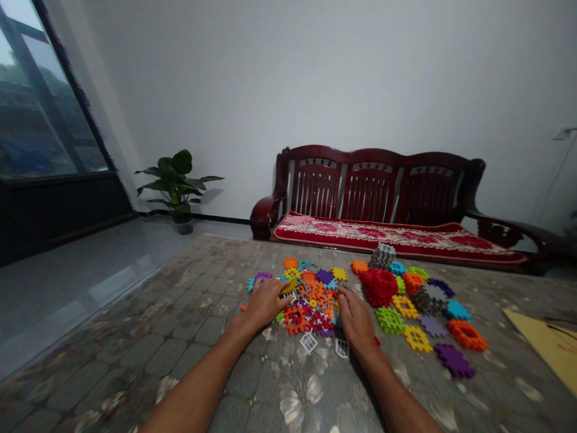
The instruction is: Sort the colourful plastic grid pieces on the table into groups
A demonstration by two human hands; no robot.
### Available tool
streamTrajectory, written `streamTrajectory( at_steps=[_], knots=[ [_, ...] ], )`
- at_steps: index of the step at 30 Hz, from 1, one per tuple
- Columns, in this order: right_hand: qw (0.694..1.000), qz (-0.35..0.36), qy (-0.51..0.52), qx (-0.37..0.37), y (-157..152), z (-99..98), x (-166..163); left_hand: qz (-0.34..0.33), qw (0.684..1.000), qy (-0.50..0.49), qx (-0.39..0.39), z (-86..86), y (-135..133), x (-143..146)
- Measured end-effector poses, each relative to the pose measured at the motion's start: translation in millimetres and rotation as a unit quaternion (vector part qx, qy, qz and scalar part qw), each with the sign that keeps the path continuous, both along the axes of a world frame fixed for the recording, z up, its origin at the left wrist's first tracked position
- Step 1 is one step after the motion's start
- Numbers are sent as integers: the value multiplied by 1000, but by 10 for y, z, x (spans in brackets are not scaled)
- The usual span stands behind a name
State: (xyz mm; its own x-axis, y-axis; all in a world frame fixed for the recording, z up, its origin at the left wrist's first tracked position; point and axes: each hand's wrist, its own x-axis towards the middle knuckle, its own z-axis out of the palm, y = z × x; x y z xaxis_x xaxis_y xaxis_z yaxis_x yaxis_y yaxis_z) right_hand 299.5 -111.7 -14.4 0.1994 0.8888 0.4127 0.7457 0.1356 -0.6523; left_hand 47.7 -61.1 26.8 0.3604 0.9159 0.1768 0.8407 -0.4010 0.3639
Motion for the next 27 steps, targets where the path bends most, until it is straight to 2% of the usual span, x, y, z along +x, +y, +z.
streamTrajectory(
  at_steps=[8,11,13,19,24,27],
  knots=[
    [1000,17,11,20,-14,38,-24,48,999,8,4,-14,90,-50],
    [999,19,14,29,-8,24,-24,87,996,-11,26,-15,109,-102],
    [999,18,17,33,-6,20,-25,91,994,-29,51,-10,98,-124],
    [998,18,35,42,9,5,-18,10,994,-44,103,93,-11,-84],
    [997,19,51,60,16,2,-14,-75,996,4,53,174,-24,-117],
    [996,19,52,65,12,6,-16,-98,995,24,17,187,4,-187]
  ],
)
